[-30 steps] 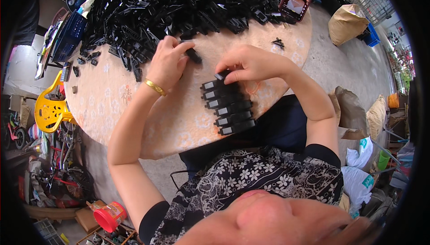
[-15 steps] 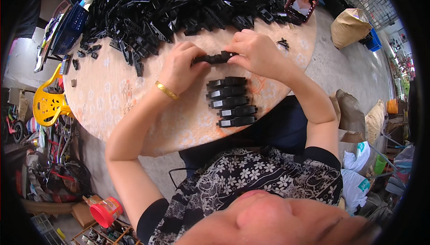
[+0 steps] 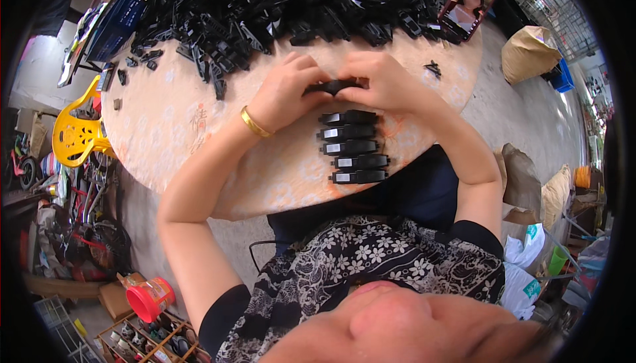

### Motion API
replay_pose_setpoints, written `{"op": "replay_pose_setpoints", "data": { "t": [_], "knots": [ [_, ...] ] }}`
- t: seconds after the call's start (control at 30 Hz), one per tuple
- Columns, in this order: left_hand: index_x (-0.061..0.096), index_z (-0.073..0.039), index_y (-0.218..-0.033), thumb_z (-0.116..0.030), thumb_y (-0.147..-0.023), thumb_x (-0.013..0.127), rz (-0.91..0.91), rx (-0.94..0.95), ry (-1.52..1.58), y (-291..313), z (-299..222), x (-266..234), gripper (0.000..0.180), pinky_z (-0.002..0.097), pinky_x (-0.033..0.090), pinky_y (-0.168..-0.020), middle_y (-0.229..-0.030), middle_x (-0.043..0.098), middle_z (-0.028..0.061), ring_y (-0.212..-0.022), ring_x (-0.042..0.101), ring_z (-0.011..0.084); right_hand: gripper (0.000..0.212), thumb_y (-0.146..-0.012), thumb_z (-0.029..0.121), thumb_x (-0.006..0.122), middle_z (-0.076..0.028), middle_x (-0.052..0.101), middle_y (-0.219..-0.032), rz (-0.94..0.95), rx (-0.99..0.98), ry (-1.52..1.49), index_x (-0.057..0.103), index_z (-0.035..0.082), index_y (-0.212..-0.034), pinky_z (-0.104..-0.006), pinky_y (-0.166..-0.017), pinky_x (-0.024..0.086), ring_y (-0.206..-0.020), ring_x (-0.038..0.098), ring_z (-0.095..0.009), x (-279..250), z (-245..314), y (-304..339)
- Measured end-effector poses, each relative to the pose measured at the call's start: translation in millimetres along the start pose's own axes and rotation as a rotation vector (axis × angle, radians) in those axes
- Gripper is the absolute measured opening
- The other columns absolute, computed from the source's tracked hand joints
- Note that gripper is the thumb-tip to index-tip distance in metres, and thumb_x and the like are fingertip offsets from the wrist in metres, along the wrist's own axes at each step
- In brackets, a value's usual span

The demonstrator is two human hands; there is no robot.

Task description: The person assembles plastic components by hand, snapping smaller black plastic pieces into larger bases and stacking the assembled units on the table.

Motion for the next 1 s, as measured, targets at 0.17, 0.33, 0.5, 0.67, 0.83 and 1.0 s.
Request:
{"op": "replay_pose_setpoints", "data": {
  "t": [0.17,0.33,0.5,0.67,0.83,1.0],
  "knots": [
    [0.060,-0.010,-0.109,-0.042,-0.078,0.068,0.111,0.167,-0.233,8,0,-11,0.046,0.0438,0.039,-0.095,-0.105,0.054,0.0102,-0.107,0.050,0.0315,0.022,-0.072,0.018,0.076,-0.011,0.062,-0.073,0.250,0.069,-0.179,0.068,0.001,-0.084,-0.0339,-0.059,0.048,-0.064,0.061,-0.023,1,1,1],
    [0.059,-0.007,-0.115,-0.034,-0.084,0.065,0.082,0.051,-0.392,12,37,-46,0.042,0.0446,0.036,-0.101,-0.117,0.055,0.0125,-0.116,0.048,0.0325,0.024,-0.073,0.020,0.075,-0.012,0.063,-0.075,0.549,0.081,-0.313,0.069,0.002,-0.088,-0.0331,-0.061,0.049,-0.067,0.062,-0.024,6,9,-4],
    [0.061,-0.006,-0.112,-0.006,-0.079,0.065,-0.090,-0.117,-0.490,22,71,-62,0.033,0.0418,0.039,-0.100,-0.117,0.057,0.0091,-0.116,0.049,0.0294,0.033,-0.074,0.017,0.071,-0.008,0.060,-0.089,0.194,-0.175,0.187,0.064,0.003,-0.102,-0.0313,-0.065,0.049,-0.076,0.060,-0.022,11,16,-45],
    [0.063,-0.005,-0.107,-0.004,-0.075,0.066,-0.085,-0.129,-0.570,11,67,-54,0.032,0.0404,0.039,-0.100,-0.113,0.060,0.0086,-0.114,0.051,0.0281,0.037,-0.068,0.012,0.062,-0.003,0.056,-0.088,-0.022,-0.388,0.665,0.061,0.005,-0.105,-0.0255,-0.063,0.048,-0.080,0.057,-0.018,37,4,-68],
    [0.059,-0.005,-0.101,-0.001,-0.075,0.064,-0.107,-0.128,-0.578,16,68,-48,0.027,0.0430,0.036,-0.104,-0.117,0.059,0.0112,-0.120,0.050,0.0285,0.027,-0.073,0.008,0.060,-0.007,0.055,-0.090,-0.001,-0.314,0.520,0.063,0.004,-0.100,-0.0311,-0.070,0.051,-0.080,0.057,-0.023,33,-4,-66],
    [0.056,-0.007,-0.097,-0.002,-0.077,0.061,-0.052,-0.091,-0.603,13,60,-49,0.021,0.0458,0.030,-0.110,-0.114,0.060,0.0082,-0.121,0.050,0.0258,0.022,-0.070,0.003,0.061,-0.010,0.055,-0.090,0.016,-0.205,0.365,0.061,0.003,-0.092,-0.0344,-0.070,0.050,-0.080,0.059,-0.027,26,-10,-62]
  ]
}}
Point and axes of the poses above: each hand's wrist, its own y-axis away from the middle knuckle, its own x-axis out of the palm, z = x × y, the point moved 7 cm from there along -y, towards the middle knuckle
